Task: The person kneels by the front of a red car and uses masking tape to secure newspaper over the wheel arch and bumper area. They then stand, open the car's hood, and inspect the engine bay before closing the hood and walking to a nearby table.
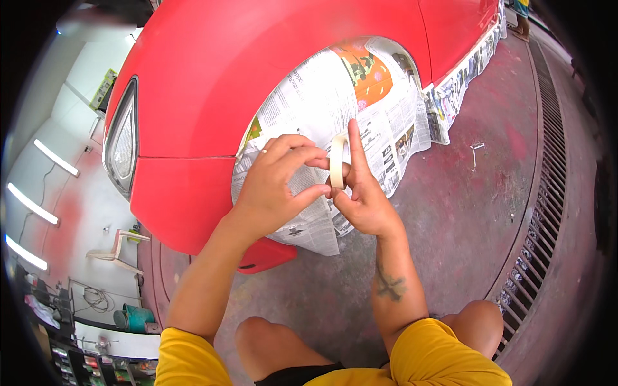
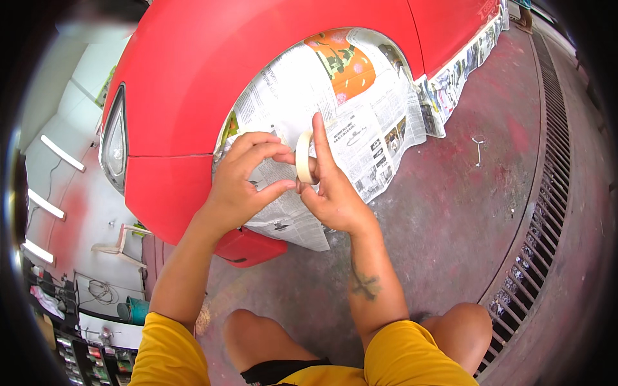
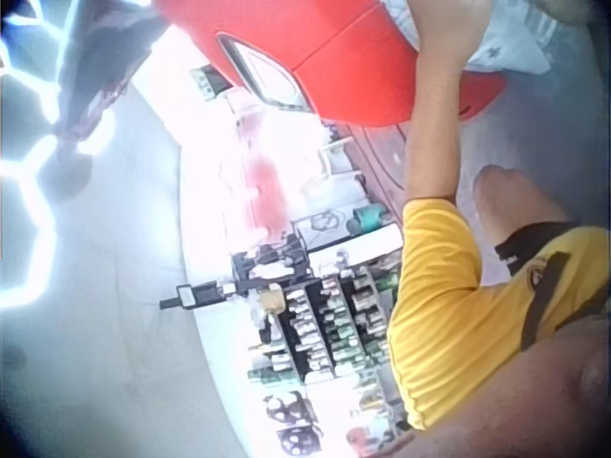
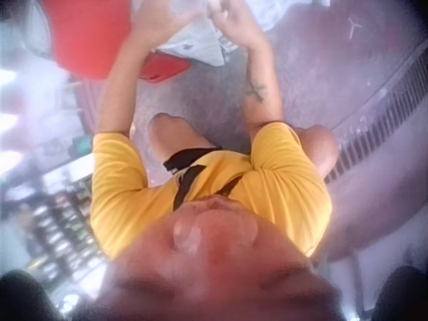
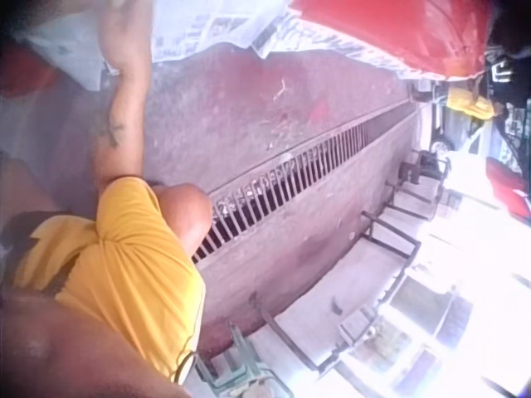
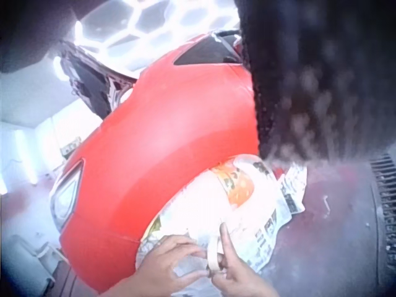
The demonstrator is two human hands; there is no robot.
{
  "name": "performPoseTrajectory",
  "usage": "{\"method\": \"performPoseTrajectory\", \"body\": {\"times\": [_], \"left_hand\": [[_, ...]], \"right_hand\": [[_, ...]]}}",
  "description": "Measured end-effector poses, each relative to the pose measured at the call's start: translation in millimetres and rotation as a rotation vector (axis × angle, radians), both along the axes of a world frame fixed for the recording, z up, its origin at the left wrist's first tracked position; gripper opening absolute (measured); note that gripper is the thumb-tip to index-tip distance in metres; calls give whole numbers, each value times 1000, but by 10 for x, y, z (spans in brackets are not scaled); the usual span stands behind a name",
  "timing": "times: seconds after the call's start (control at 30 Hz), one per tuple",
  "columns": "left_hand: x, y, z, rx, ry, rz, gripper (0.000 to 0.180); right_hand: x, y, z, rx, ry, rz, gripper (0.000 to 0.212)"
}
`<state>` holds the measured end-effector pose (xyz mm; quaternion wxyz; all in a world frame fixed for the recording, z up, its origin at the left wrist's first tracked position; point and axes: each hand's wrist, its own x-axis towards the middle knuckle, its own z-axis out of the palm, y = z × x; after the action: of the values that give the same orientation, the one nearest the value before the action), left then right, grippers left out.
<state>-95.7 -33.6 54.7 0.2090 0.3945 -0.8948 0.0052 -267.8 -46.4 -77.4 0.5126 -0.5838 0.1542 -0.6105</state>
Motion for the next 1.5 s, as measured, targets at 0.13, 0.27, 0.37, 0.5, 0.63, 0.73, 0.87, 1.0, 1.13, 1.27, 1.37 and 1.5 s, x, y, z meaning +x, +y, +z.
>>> {"method": "performPoseTrajectory", "body": {"times": [0.13, 0.27, 0.37, 0.5, 0.63, 0.73, 0.87, 1.0, 1.13, 1.27, 1.37, 1.5], "left_hand": [[-81, -41, 39, 20, -32, -28, 73], [-95, -114, 129, 87, -34, -26, 77], [-96, -133, 212, 138, -130, 20, 74], [-110, -125, 196, 130, -113, 0, 74], [-131, -87, 171, 201, -3, 20, 69], [-86, -128, 193, 240, 25, -6, 80], [-124, -97, 238, 267, 6, 31, 80], [-43, -115, 190, 276, -44, 50, 80], [-23, -57, 105, 302, 146, 101, 80], [-6, -103, 157, 323, 51, 67, 80], [-5, -99, 177, 300, 9, 73, 80], [124, -129, 81, 313, 29, 40, 76]], "right_hand": [[60, 23, 36, -72, 137, -48, 115], [106, 71, 87, -114, 247, -150, 115], [102, 77, 73, -176, 306, -245, 115], [104, 48, 60, -202, 336, -285, 114], [96, 77, 105, -179, 294, -277, 112], [91, 127, 154, -175, 350, -317, 111], [132, 73, 99, -246, 332, -342, 111], [150, 73, 96, -265, 345, -367, 109], [162, 90, 113, -245, 372, -378, 108], [179, 83, 90, -284, 394, -376, 108], [163, 97, 106, -257, 423, -327, 110], [166, 113, 124, -164, 427, -243, 110]]}}
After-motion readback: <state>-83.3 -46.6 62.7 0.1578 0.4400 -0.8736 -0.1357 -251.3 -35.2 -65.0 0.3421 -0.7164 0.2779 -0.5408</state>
